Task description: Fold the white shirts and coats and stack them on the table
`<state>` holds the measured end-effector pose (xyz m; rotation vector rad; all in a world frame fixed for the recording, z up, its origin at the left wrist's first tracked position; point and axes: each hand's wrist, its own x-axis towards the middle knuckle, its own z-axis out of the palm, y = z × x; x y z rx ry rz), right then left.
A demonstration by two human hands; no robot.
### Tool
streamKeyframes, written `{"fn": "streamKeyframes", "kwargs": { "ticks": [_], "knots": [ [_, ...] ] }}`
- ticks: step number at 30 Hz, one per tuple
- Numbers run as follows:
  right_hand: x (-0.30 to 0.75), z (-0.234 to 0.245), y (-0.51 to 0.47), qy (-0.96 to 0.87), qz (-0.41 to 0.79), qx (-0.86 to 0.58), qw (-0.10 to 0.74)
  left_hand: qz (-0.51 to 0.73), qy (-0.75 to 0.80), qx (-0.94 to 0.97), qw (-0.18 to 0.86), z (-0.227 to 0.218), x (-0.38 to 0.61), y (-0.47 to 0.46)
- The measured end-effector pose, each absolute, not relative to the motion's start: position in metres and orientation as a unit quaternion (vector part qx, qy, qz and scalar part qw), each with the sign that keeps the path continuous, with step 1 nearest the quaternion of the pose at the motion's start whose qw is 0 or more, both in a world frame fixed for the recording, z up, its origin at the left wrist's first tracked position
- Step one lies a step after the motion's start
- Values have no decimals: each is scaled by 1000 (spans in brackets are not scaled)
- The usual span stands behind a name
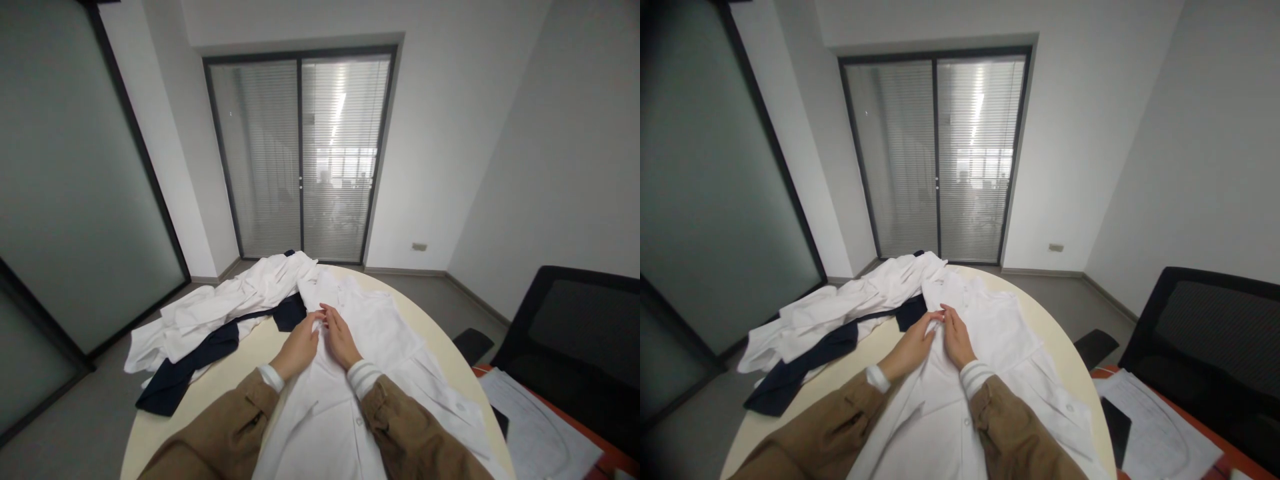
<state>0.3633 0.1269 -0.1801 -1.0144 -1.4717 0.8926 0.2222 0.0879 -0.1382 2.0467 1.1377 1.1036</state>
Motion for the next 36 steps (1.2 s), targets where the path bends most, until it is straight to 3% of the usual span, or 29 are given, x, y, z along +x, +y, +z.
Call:
{"fn": "streamKeyframes", "kwargs": {
  "ticks": [4,7,15,21,24,30,36],
  "knots": [
    [364,-184,136,-511,447,-434,592,428,405,762,269,-151,245,79],
    [366,-188,141,-479,461,-437,606,363,448,767,282,-147,248,66],
    [362,-190,139,-553,425,-462,547,53,574,800,167,-112,233,25],
    [371,-188,141,-595,452,-472,469,16,558,822,109,-118,237,17],
    [376,-185,142,-563,515,-466,448,64,542,819,177,-118,237,25],
    [380,-178,140,-429,583,-443,529,122,493,731,456,-118,245,41],
    [378,-174,138,-420,581,-451,532,137,489,737,447,-136,248,41]
  ]
}}
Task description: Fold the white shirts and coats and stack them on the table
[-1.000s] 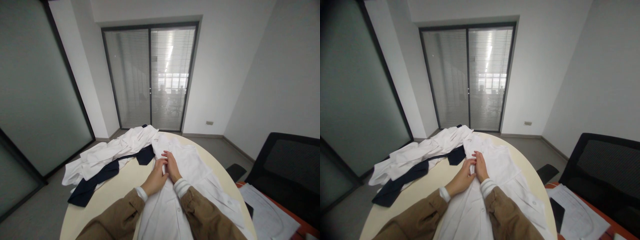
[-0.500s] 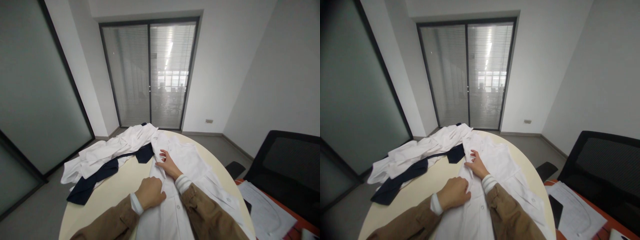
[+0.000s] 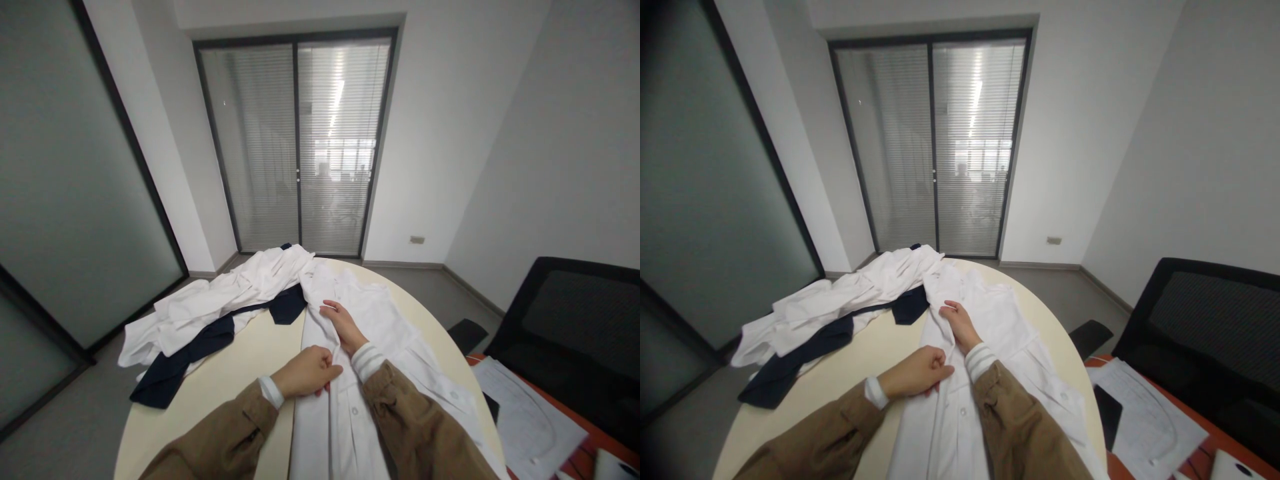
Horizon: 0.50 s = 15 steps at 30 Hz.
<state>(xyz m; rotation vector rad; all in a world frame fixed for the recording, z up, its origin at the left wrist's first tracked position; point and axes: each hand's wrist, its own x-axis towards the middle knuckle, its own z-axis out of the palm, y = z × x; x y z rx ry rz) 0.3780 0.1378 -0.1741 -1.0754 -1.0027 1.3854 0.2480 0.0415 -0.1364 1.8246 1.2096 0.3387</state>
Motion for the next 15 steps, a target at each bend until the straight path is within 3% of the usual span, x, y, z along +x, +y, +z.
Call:
{"fn": "streamKeyframes", "kwargs": {
  "ticks": [6,12,15],
  "knots": [
    [373,-183,135,-467,502,-448,574,134,474,843,216,-139,248,27],
    [374,-184,133,-521,498,-439,538,100,434,885,134,-138,245,19],
    [375,-187,137,-503,509,-440,542,96,337,927,130,-137,240,18]
  ]
}}
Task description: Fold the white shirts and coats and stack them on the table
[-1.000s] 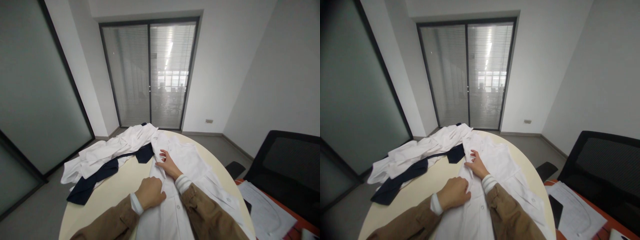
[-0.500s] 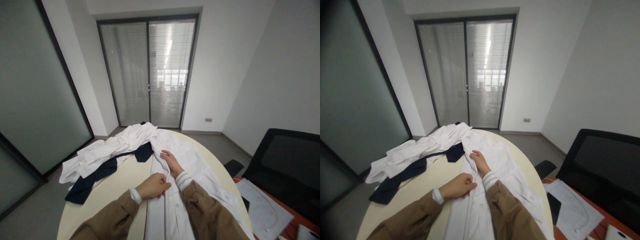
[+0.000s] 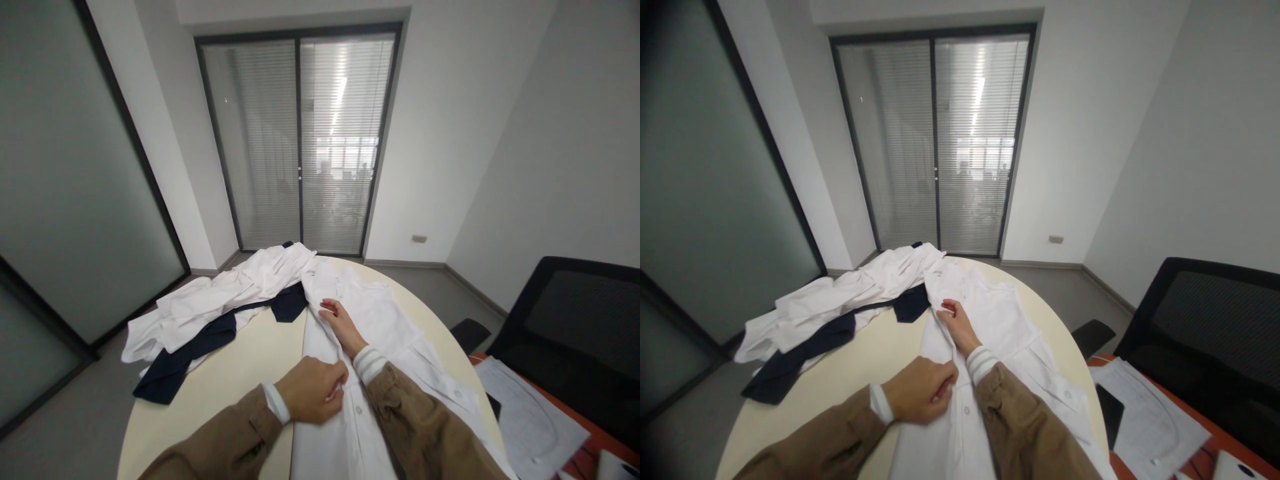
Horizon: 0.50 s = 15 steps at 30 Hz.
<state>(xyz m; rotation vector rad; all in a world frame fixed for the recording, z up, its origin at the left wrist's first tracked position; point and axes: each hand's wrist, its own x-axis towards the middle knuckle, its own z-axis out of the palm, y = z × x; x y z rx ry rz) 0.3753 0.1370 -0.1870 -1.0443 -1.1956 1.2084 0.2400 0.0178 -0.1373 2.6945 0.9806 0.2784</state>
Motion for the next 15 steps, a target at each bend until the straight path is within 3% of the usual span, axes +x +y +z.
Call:
{"fn": "streamKeyframes", "kwargs": {
  "ticks": [5,15],
  "knots": [
    [377,-196,144,-474,517,-435,565,86,176,977,89,-141,235,16],
    [376,-190,142,-431,547,-452,557,110,148,973,139,-141,237,12]
  ]
}}
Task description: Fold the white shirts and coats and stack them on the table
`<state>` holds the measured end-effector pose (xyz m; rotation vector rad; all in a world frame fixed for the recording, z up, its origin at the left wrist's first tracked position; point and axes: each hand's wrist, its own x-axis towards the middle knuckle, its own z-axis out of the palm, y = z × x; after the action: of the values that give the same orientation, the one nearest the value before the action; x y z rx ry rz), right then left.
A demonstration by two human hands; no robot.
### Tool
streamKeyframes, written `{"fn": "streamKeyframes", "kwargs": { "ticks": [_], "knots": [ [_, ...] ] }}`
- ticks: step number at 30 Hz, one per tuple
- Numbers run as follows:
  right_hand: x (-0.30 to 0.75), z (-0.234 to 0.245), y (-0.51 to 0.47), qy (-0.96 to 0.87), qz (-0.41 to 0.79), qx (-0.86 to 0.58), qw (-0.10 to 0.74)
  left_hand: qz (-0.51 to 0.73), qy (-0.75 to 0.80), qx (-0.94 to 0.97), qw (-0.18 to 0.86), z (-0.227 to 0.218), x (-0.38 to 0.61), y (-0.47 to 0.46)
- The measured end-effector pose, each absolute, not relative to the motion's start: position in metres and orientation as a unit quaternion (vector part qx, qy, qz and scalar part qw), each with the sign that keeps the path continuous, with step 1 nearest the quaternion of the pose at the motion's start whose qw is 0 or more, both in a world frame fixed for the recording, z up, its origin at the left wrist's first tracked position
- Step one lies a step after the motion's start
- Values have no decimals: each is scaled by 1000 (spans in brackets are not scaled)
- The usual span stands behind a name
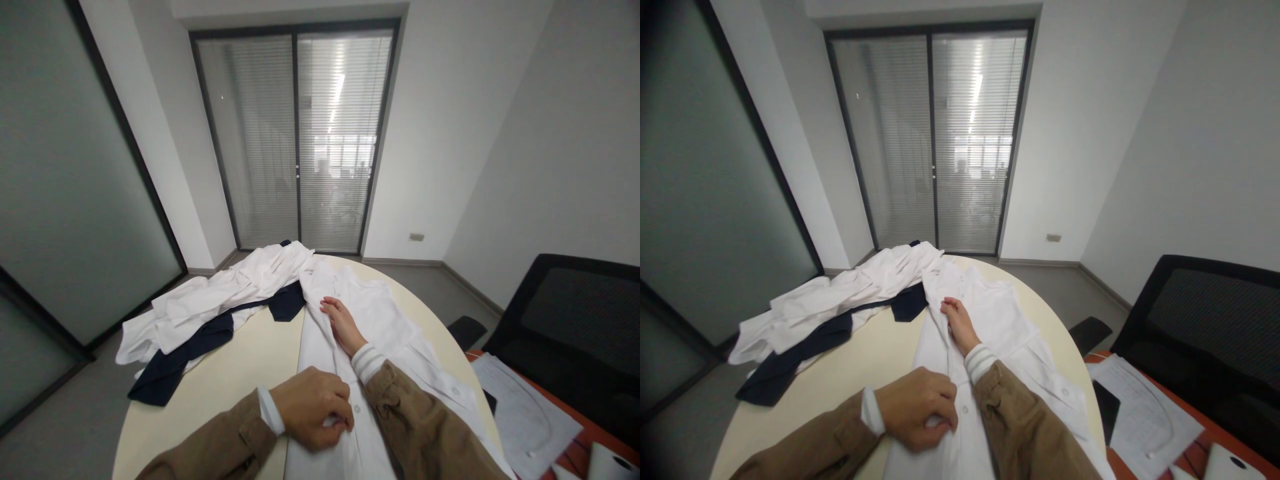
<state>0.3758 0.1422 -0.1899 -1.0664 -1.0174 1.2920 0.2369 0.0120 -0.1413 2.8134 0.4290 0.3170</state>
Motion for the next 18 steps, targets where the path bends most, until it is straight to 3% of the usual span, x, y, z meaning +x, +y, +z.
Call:
{"fn": "streamKeyframes", "kwargs": {
  "ticks": [7,18],
  "knots": [
    [376,-186,139,-420,554,-461,552,87,159,975,131,-142,233,13],
    [380,-179,139,-439,539,-458,554,179,184,957,138,-139,244,7]
  ]
}}
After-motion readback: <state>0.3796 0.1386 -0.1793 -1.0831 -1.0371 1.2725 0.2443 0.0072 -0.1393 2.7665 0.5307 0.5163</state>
